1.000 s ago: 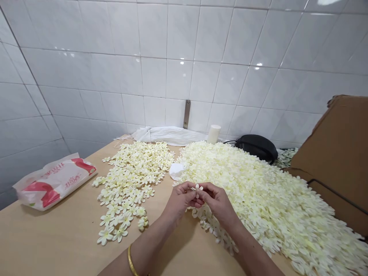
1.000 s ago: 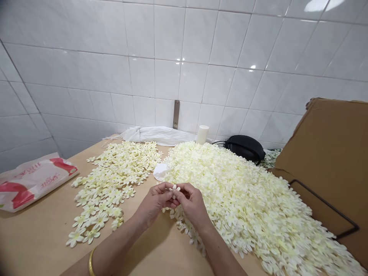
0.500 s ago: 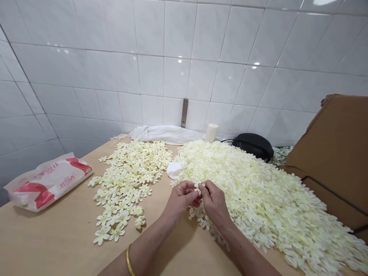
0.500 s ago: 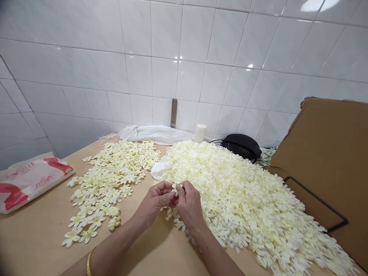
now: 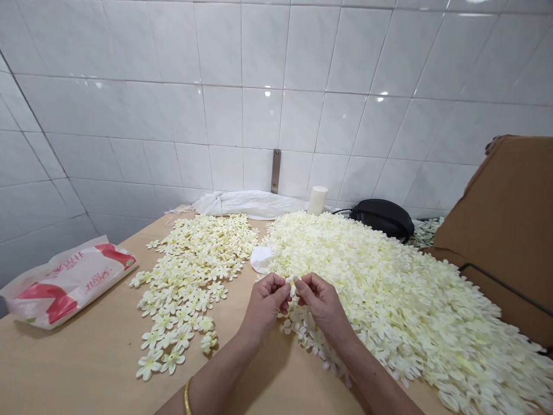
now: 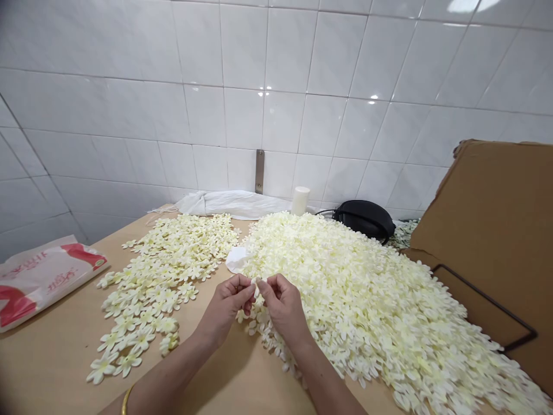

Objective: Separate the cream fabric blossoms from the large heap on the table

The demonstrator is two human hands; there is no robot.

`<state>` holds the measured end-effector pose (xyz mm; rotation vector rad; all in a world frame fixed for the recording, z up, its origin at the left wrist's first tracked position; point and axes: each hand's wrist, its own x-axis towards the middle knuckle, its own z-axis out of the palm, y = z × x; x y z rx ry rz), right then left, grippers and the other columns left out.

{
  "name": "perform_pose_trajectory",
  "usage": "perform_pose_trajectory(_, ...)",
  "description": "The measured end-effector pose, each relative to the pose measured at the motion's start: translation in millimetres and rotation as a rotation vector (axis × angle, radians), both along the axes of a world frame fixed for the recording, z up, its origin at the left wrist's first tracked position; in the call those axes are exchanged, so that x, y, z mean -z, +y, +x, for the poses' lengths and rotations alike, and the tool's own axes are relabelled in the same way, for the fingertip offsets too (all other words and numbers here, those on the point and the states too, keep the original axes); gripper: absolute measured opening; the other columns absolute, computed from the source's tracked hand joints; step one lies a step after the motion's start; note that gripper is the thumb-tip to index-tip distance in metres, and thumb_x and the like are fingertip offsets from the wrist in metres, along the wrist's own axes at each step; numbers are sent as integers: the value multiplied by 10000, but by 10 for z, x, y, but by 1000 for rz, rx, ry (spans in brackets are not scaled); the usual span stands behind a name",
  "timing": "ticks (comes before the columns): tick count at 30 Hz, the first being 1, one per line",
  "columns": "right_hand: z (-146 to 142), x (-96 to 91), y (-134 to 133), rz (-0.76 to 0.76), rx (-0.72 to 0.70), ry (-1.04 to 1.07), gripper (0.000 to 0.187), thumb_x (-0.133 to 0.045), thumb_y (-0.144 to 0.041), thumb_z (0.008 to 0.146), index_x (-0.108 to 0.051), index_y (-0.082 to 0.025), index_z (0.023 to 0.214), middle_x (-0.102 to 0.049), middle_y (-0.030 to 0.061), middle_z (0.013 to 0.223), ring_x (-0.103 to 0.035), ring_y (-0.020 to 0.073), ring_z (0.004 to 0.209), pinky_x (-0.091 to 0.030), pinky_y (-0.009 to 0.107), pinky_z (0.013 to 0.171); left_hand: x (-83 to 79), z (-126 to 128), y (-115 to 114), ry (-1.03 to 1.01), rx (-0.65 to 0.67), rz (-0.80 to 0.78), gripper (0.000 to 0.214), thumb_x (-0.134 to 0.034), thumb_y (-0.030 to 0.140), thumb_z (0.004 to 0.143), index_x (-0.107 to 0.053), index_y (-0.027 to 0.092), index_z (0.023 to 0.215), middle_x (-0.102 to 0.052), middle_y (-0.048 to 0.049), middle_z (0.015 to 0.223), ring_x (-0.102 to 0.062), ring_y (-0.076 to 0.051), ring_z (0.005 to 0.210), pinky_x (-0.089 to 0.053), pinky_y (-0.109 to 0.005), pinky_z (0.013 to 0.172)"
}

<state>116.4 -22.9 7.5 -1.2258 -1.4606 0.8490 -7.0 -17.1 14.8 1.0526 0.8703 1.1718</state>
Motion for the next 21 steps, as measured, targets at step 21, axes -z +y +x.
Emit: perform_pose_trajectory(21, 22, 5, -17, 161, 269, -310, 386, -329, -440, 843, -351, -175, 563, -362, -21, 451, -339, 98, 425, -263, 223, 441, 37, 9, 29, -155, 49, -125, 337, -699, 350, 537, -529, 122, 718, -497, 33, 491, -453, -61, 435, -393, -195, 465)
